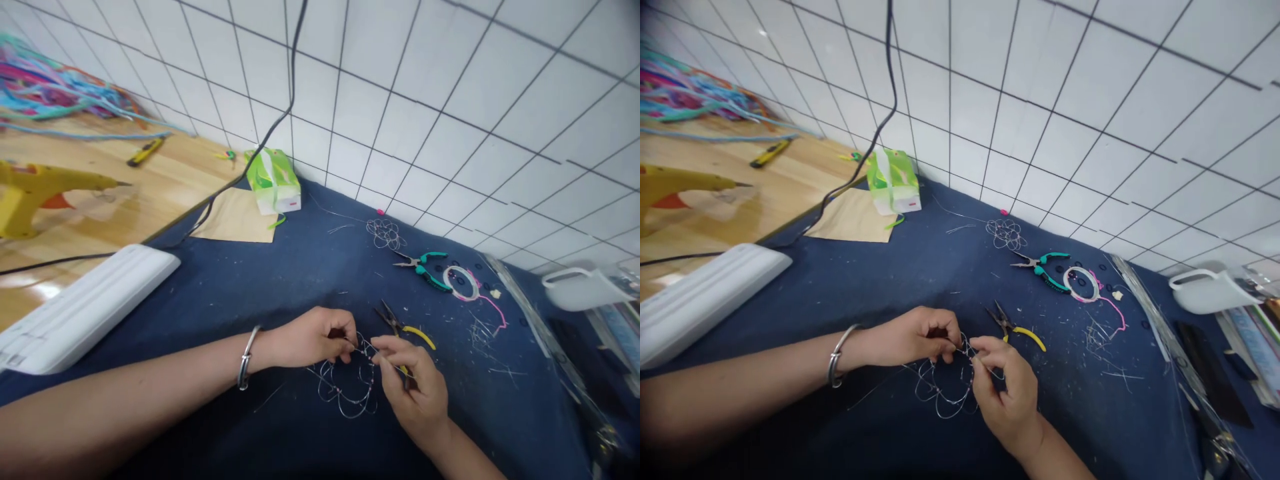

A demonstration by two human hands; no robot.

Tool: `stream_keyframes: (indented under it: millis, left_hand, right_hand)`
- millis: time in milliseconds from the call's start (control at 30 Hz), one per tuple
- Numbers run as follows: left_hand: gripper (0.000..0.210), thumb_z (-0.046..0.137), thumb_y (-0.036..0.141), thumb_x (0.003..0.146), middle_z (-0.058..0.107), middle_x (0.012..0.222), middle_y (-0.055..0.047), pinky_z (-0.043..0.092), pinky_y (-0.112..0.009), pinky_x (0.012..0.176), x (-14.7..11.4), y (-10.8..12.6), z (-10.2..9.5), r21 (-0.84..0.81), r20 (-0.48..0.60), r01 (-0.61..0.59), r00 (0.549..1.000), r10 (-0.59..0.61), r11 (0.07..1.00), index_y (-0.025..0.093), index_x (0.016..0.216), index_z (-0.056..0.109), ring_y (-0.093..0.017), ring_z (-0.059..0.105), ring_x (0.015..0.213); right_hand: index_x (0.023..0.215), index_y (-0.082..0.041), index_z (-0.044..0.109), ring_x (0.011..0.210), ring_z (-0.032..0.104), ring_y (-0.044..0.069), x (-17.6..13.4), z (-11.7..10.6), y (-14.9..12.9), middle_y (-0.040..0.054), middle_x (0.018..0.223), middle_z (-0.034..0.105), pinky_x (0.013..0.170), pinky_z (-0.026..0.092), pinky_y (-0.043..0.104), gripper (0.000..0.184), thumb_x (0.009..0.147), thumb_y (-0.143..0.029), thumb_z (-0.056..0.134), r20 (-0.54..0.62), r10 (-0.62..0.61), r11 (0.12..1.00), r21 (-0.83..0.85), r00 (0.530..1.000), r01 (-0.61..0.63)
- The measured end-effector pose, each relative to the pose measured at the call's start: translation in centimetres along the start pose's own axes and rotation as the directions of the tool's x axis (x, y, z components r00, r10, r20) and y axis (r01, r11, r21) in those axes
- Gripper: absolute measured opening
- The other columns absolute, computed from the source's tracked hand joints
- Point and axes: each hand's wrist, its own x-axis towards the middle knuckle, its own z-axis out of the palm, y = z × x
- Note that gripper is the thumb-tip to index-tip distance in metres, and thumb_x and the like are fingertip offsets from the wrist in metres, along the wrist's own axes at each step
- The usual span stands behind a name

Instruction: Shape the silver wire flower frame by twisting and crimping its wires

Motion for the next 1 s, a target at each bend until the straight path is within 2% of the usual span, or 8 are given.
stream_keyframes:
  millis: [167, 467, 667, 800, 1000]
  left_hand:
    - [0.009, 0.051, 0.019, 0.076, 0.063, 0.072, -0.001, 0.045, -0.021, 0.054, -0.1, -0.1, -0.2, -0.002, -0.006, -0.026, 1.000, 0.026, 1.000, 0.016, 0.083, 0.055, -0.013, 0.060, 0.067]
    - [0.008, 0.051, 0.019, 0.075, 0.063, 0.069, -0.001, 0.044, -0.019, 0.052, -0.1, -0.4, -0.4, -0.029, -0.011, -0.047, 0.999, 0.047, 0.998, 0.016, 0.080, 0.055, -0.011, 0.059, 0.063]
    - [0.007, 0.051, 0.019, 0.075, 0.062, 0.067, 0.000, 0.044, -0.020, 0.052, -0.1, -0.2, -0.4, -0.050, -0.043, -0.025, 0.999, 0.022, 0.998, 0.016, 0.079, 0.055, -0.011, 0.057, 0.060]
    - [0.006, 0.052, 0.019, 0.074, 0.061, 0.067, 0.000, 0.044, -0.020, 0.053, -0.1, 0.0, -0.5, -0.059, -0.049, -0.027, 0.998, 0.024, 0.998, 0.016, 0.078, 0.055, -0.011, 0.057, 0.060]
    - [0.006, 0.051, 0.018, 0.074, 0.062, 0.067, 0.000, 0.044, -0.020, 0.052, -0.2, -0.1, -0.5, -0.061, -0.055, -0.031, 0.998, 0.027, 0.998, 0.016, 0.079, 0.055, -0.011, 0.057, 0.060]
  right_hand:
    - [0.082, -0.021, 0.048, 0.077, 0.062, 0.013, -0.1, 0.3, -0.2, 0.0025, 0.096, 0.062, 0.069, 0.051, 0.028, 0.021, 0.071, -0.003, 0.054, 0.040, -0.050, 0.999, 0.012, 0.998, 0.049]
    - [0.086, -0.019, 0.052, 0.083, 0.060, 0.015, 0.2, 0.3, -0.2, 0.0033, 0.091, 0.063, 0.073, 0.050, 0.031, 0.026, 0.070, 0.001, 0.054, 0.101, -0.153, 0.988, -0.008, 0.983, 0.154]
    - [0.091, -0.017, 0.053, 0.082, 0.060, 0.015, 0.4, 0.2, -1.1, 0.0051, 0.089, 0.061, 0.072, 0.051, 0.033, 0.031, 0.068, 0.004, 0.054, 0.075, -0.210, 0.978, 0.005, 0.975, 0.210]
    - [0.093, -0.016, 0.052, 0.083, 0.060, 0.016, 0.4, 0.6, -1.6, 0.0066, 0.089, 0.060, 0.070, 0.053, 0.031, 0.033, 0.068, 0.005, 0.053, 0.099, -0.252, 0.967, 0.006, 0.963, 0.253]
    - [0.089, -0.017, 0.051, 0.081, 0.059, 0.015, 0.7, 0.9, -1.3, 0.0054, 0.084, 0.059, 0.070, 0.052, 0.032, 0.029, 0.069, 0.005, 0.053, 0.099, -0.238, 0.971, -0.001, 0.966, 0.240]
